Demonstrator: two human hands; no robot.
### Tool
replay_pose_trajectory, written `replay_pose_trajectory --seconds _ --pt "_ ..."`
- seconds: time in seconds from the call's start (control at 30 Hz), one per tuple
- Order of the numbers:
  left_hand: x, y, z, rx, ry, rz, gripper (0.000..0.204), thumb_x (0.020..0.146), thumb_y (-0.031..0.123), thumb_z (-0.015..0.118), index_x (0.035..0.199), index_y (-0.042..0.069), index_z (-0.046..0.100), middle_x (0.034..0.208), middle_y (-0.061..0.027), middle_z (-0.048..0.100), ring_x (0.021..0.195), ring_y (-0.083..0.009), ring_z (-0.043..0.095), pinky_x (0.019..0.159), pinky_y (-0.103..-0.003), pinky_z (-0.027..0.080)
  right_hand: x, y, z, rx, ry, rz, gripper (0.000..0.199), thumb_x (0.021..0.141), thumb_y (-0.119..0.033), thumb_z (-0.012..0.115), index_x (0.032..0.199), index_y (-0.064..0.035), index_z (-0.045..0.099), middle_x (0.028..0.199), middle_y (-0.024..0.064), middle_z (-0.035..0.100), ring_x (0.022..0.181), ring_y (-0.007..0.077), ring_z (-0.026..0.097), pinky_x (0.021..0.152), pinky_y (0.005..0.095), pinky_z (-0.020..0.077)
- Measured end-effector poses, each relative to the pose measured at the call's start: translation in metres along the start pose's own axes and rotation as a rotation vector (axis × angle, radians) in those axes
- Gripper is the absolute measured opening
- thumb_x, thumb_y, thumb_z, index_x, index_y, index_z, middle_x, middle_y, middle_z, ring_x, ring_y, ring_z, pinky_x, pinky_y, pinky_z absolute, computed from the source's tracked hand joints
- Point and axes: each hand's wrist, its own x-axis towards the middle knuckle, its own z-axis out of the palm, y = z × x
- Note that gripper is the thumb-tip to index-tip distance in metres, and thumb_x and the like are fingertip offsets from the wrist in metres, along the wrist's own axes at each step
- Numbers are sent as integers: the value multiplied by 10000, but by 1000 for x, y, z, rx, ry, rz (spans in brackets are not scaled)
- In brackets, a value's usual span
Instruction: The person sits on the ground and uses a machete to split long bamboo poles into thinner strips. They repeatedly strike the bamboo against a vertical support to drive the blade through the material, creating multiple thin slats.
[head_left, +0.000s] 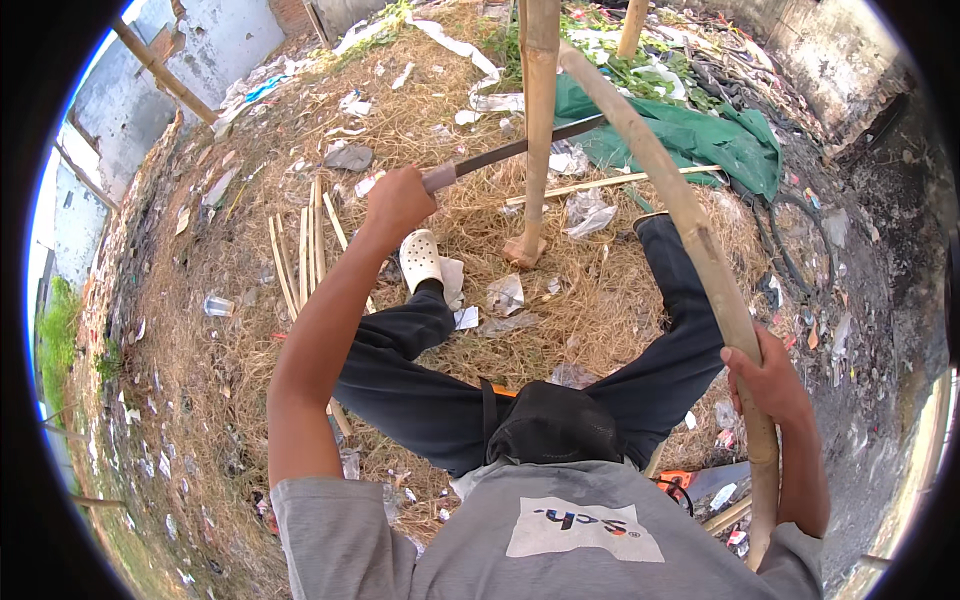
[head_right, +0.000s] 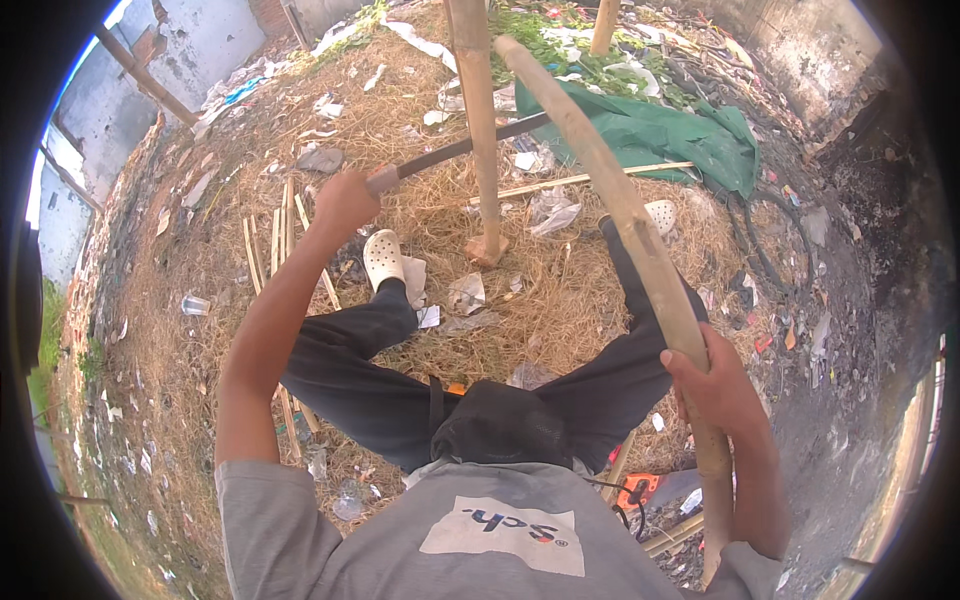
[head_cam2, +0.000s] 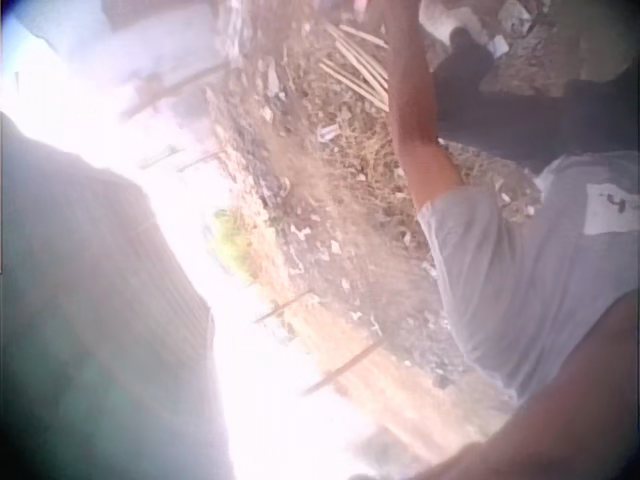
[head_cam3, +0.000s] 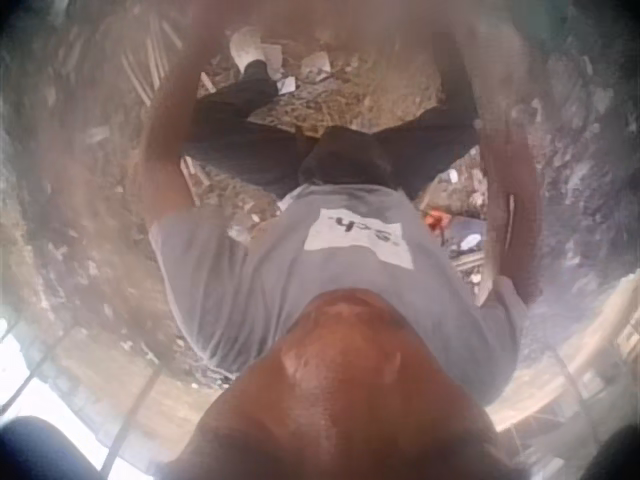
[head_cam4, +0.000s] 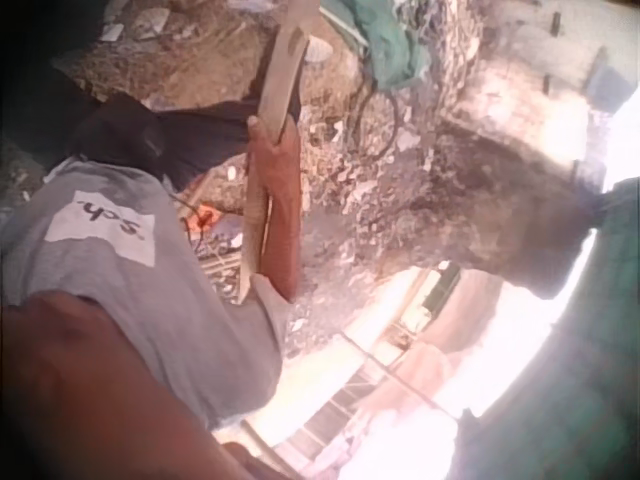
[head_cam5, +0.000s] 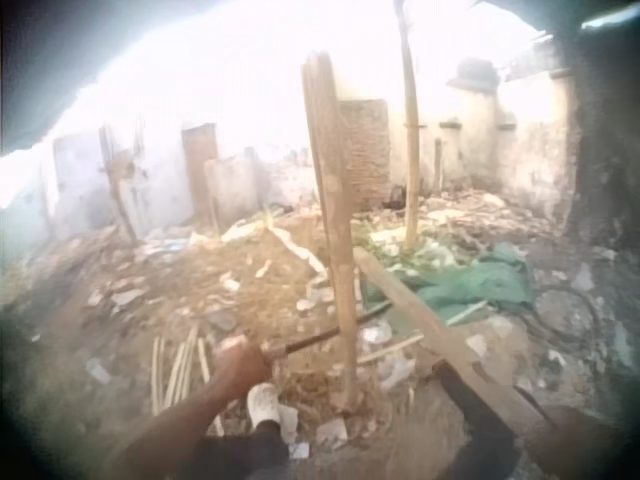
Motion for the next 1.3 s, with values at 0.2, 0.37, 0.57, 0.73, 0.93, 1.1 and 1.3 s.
replay_pose_trajectory --seconds 0.2,0.37,0.57,0.73,0.93,1.1,1.3 --pt "-23 -35 14 -40 8 -127 235 738 162 660 877 -19 713 821 -237 699 802 -394 693 753 -466 553 -40 -64 -83 121 796 -459 282 957 -307 610 944 -34 541 623 34 511 471 115 523 430 269 409" --pt "-29 -36 16 -28 33 -113 243 729 172 672 874 -18 719 826 -246 699 797 -394 696 748 -470 556 61 -21 -5 -20 590 -626 399 925 -318 655 1069 20 498 658 62 565 479 132 551 431 297 430" --pt "-17 -30 40 21 -90 -77 278 750 183 661 914 -34 718 819 -238 701 790 -382 702 748 -461 554 54 19 10 -106 -68 60 352 917 -262 642 1110 6 521 647 60 552 487 158 587 415 309 471" --pt "-7 7 46 2 -103 -74 252 751 187 670 893 -16 715 823 -220 705 799 -372 702 740 -463 560 -18 -66 -47 74 598 -303 280 943 -289 622 1039 -43 530 621 31 519 429 116 492 407 272 414" --pt "6 36 42 20 -126 41 265 741 209 693 894 -7 707 815 -210 706 784 -368 704 715 -455 563 55 -42 -35 123 798 -629 299 935 -285 646 970 -12 531 647 49 543 449 131 526 412 275 412" --pt "8 39 64 25 -87 56 277 697 203 739 890 5 719 837 -201 713 786 -370 705 713 -450 567 92 50 25 -235 148 -77 400 894 -236 669 1119 48 499 731 101 583 468 169 564 441 318 479" --pt "2 25 76 4 -148 -23 291 702 219 748 893 2 719 838 -206 712 799 -367 707 725 -451 566 13 -9 -53 -289 466 -97 436 888 -241 680 1212 6 525 767 57 564 503 115 532 462 289 450"
